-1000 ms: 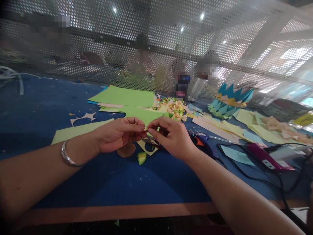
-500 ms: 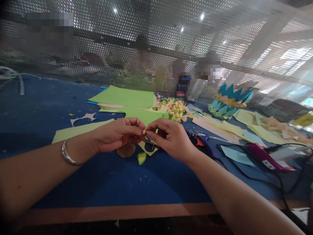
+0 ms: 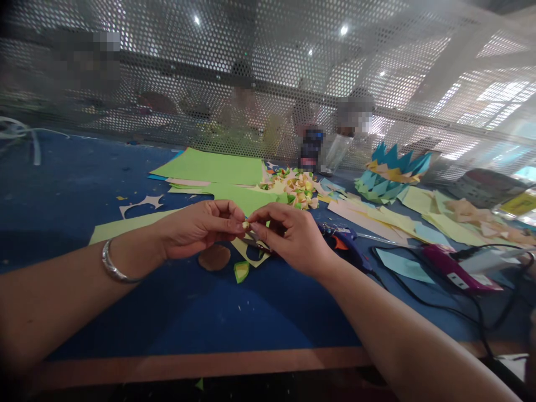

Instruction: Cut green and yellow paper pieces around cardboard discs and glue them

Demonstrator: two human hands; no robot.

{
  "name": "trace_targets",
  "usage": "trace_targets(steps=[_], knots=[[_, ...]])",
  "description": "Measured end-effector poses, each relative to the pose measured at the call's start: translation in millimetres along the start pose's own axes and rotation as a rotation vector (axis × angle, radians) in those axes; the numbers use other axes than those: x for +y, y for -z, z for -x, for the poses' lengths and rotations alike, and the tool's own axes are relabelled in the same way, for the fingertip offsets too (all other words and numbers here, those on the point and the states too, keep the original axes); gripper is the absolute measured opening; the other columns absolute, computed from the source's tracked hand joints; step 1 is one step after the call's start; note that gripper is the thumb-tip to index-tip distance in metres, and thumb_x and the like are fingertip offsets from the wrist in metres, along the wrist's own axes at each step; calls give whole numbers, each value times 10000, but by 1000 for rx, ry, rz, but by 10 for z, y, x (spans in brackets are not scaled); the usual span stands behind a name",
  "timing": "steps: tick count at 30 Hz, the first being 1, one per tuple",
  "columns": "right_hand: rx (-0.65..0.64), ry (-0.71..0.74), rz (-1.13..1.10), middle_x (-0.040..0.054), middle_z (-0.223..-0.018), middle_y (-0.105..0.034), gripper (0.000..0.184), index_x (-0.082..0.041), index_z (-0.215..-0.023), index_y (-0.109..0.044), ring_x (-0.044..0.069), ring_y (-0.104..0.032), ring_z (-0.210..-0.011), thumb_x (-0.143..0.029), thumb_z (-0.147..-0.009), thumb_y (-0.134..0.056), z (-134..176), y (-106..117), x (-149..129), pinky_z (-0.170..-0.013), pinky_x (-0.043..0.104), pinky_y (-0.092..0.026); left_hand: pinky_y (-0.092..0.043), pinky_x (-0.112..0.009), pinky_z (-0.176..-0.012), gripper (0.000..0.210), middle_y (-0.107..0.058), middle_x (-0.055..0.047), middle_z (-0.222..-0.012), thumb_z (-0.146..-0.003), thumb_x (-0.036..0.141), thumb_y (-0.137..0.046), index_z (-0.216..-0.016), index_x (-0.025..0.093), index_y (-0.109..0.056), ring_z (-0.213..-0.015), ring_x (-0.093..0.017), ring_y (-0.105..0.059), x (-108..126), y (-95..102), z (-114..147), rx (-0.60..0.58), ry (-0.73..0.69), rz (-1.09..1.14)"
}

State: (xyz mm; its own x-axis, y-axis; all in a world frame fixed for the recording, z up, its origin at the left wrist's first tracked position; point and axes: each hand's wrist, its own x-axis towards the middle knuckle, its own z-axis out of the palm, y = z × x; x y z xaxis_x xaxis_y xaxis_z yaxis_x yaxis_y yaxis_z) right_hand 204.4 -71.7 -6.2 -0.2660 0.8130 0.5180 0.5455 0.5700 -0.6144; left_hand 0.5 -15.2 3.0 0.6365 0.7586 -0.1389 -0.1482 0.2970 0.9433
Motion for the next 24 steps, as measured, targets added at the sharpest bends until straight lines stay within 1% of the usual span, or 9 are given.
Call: trace_targets(steps=[4,8,12,16,19,24], knots=[[8,-34,-27,9,-822,-671,144,-191,-999,-710,91,-602,-611,-300,-922,-655,-8,-6,-14,-529,223,-449,-480,-227,-664,208,-653,13,-688,-617,97,-850,-719,146,-677,-661,-101,-637,-19,-21,5,37,-40,-13],[47,-54,6,6,-812,-664,149,-199,-1007,-706,88,-580,-592,-312,-921,-659,0,5,-22,-517,227,-432,-498,-232,-723,177,-655,18,-693,-658,128,-841,-714,150,-674,-689,-93,-641,-48,-30,2,53,-95,-11],[101,-21,76,6,-796,-659,128,-202,-1004,-697,99,-580,-621,-292,-924,-653,15,9,-23,-543,239,-432,-515,-255,-766,206,-661,16,-716,-662,151,-853,-746,151,-665,-715,-105,-662,-79,-52,6,105,-151,-2],[139,54,136,1,-791,-648,98,-197,-991,-694,102,-578,-655,-240,-914,-652,23,-10,-29,-581,241,-443,-522,-262,-756,253,-651,23,-707,-641,177,-874,-744,152,-645,-702,-108,-663,-99,-100,22,137,-186,0],[145,90,145,-3,-786,-637,79,-193,-970,-690,101,-569,-657,-216,-906,-650,18,-23,-38,-584,239,-446,-522,-254,-731,277,-650,24,-706,-629,196,-885,-740,151,-635,-692,-105,-655,-103,-136,38,140,-205,-13],[129,80,155,0,-778,-623,68,-195,-947,-691,106,-550,-643,-213,-904,-642,7,-30,-48,-579,246,-443,-524,-257,-716,280,-640,29,-698,-632,202,-882,-732,156,-625,-684,-107,-647,-97,-168,62,122,-223,-11]])
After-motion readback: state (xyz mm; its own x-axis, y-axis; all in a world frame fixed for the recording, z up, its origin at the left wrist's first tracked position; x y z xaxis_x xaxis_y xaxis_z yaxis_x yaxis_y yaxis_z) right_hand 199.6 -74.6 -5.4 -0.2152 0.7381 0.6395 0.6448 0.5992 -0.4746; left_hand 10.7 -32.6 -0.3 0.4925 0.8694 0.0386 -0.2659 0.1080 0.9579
